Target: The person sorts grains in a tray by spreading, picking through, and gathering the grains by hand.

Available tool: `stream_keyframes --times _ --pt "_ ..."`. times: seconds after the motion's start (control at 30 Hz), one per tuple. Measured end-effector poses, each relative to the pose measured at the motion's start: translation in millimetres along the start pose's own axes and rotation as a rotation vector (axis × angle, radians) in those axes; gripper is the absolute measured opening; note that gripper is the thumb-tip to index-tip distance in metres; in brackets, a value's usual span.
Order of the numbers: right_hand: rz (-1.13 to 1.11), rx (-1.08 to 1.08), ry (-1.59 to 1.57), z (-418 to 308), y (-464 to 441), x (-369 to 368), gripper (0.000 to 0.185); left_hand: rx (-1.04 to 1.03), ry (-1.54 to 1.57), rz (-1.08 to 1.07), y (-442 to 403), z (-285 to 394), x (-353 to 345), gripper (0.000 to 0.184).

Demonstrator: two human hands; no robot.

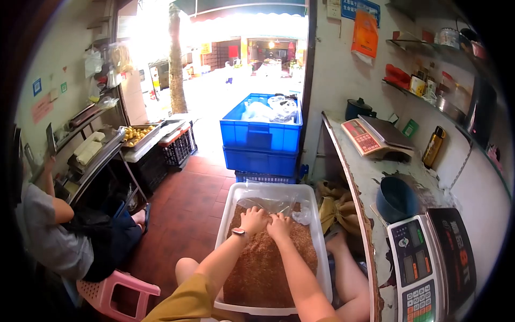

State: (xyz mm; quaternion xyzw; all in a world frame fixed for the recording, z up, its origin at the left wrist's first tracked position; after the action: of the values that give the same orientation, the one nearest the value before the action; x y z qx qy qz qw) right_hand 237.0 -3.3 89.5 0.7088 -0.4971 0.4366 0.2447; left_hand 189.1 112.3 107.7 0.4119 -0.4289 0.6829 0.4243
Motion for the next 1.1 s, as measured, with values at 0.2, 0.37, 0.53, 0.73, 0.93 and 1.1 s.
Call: stream_keyframes --times 0.2,0.37,0.53,0.73,0.93,1.1 --pt "-0.002 0.110 -0.006 56 5 -73 0.039 0.004 0.105 0.183 35 -28 -88 0.036" --pt "0.047 0.127 -0.036 56 27 -66 0.041 0.029 0.063 0.320 59 -22 -77 0.036" --pt "-0.011 0.058 -0.030 56 15 -64 0.036 0.069 0.095 0.114 52 -23 -71 0.039" --pt "-0.484 -0.111 0.164 39 1 -40 0.036 0.117 0.034 -0.376 35 -30 -62 0.052" --pt "-0.695 -0.172 0.367 43 -2 -60 0.056 0.054 0.027 -0.535 38 -37 -79 0.049" --pt "-0.648 -0.151 0.348 42 14 -56 0.058 0.115 0.178 -0.615 51 -35 -64 0.051"
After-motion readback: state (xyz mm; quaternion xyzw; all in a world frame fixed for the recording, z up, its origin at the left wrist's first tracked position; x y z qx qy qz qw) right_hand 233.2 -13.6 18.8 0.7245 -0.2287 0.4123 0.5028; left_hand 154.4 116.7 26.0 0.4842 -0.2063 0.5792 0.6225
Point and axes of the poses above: each hand's wrist, its own y-axis away from the middle knuckle, its own x-axis out of the back of the hand, z = x × y, the point moved 4 cm from there along -y, towards the middle knuckle, and after that the axes turned 5 degrees about -x, right-handed, at the moved point
